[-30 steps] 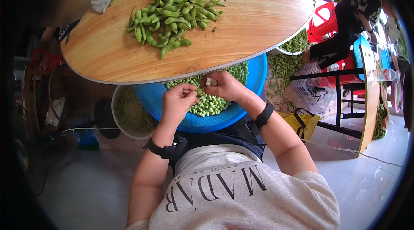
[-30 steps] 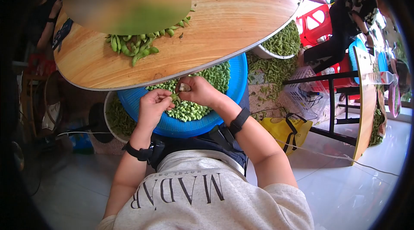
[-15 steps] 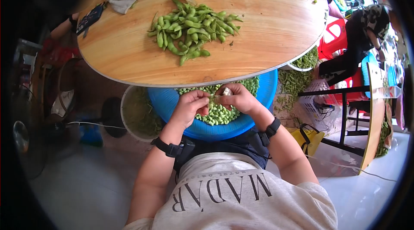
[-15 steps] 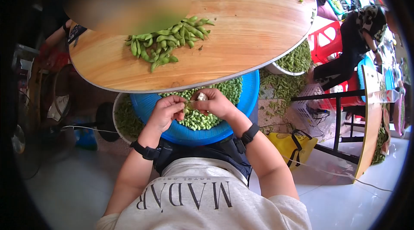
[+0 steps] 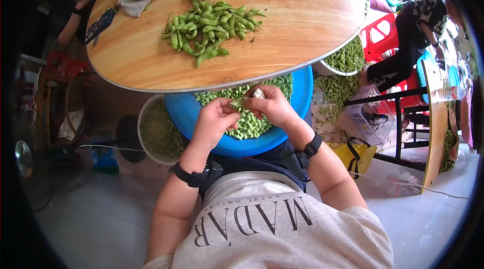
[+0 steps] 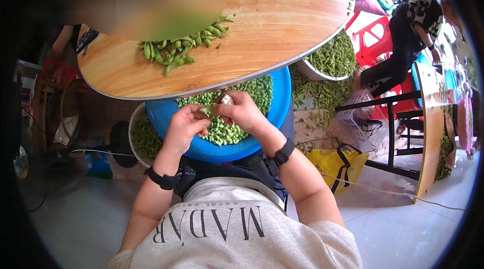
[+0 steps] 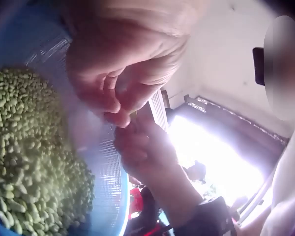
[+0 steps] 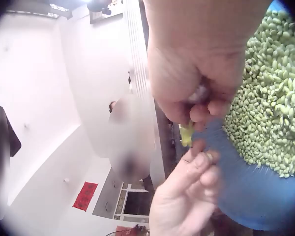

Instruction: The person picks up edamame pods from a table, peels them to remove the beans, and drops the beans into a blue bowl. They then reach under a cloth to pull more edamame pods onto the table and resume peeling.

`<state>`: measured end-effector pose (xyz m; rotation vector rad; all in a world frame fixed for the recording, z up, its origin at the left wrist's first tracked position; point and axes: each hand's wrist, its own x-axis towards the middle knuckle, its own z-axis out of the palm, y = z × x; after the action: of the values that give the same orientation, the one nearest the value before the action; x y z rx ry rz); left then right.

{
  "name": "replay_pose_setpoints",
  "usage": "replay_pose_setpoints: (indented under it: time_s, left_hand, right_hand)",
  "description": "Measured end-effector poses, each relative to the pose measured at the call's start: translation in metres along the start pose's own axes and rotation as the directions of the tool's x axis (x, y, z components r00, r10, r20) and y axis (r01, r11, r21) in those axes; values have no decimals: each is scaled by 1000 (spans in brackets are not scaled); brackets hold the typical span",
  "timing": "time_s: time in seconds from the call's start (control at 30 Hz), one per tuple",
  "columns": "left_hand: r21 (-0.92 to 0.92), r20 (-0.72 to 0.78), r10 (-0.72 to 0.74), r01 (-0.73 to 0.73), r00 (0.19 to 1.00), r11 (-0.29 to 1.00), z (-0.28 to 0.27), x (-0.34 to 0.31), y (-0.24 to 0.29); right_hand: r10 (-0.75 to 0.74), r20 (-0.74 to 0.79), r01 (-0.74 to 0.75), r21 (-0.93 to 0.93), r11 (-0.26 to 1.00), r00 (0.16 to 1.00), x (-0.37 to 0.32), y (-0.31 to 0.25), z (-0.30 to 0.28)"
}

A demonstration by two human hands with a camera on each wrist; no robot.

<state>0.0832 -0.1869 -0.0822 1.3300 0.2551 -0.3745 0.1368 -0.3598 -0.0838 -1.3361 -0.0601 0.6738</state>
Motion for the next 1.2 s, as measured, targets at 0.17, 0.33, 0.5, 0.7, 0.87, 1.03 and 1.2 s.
replay_pose_setpoints:
  time_s: [0.17,0.33,0.5,0.7,0.87,1.03,1.2]
  left_hand:
    - [637,15,412,-327,911,698,-4,-8,-2]
    - [633,-328,449,-159,831,758,3,-25,91]
    - [907,-296,607,18,738,421,-36,36,116]
    - [858,-384,489,107,783,503,-37,52,130]
    - [444,-423,380,-178,822,878,-46,34,128]
    - [202,-284,232,-178,930,963,-33,0,122]
    - [236,-145,240,-203,960,950,11,-38,104]
  right_hand:
    - [-106,-98,59,-398,915,989,-22,-8,-19]
    - [-182,-373,36,-365,930,910,-72,-34,-71]
    - [-586,-454,-174,-865,470,671,-113,-22,-160]
    - [-335,-726,-500,-667,552,600,-143,-23,-189]
    - [-328,-654,-240,-623,744,681,-135,-25,-188]
    - [-171,-518,79,-196,978,838,-111,-65,-107]
    - [-137,98,141,-32,990,986,-69,-85,-20]
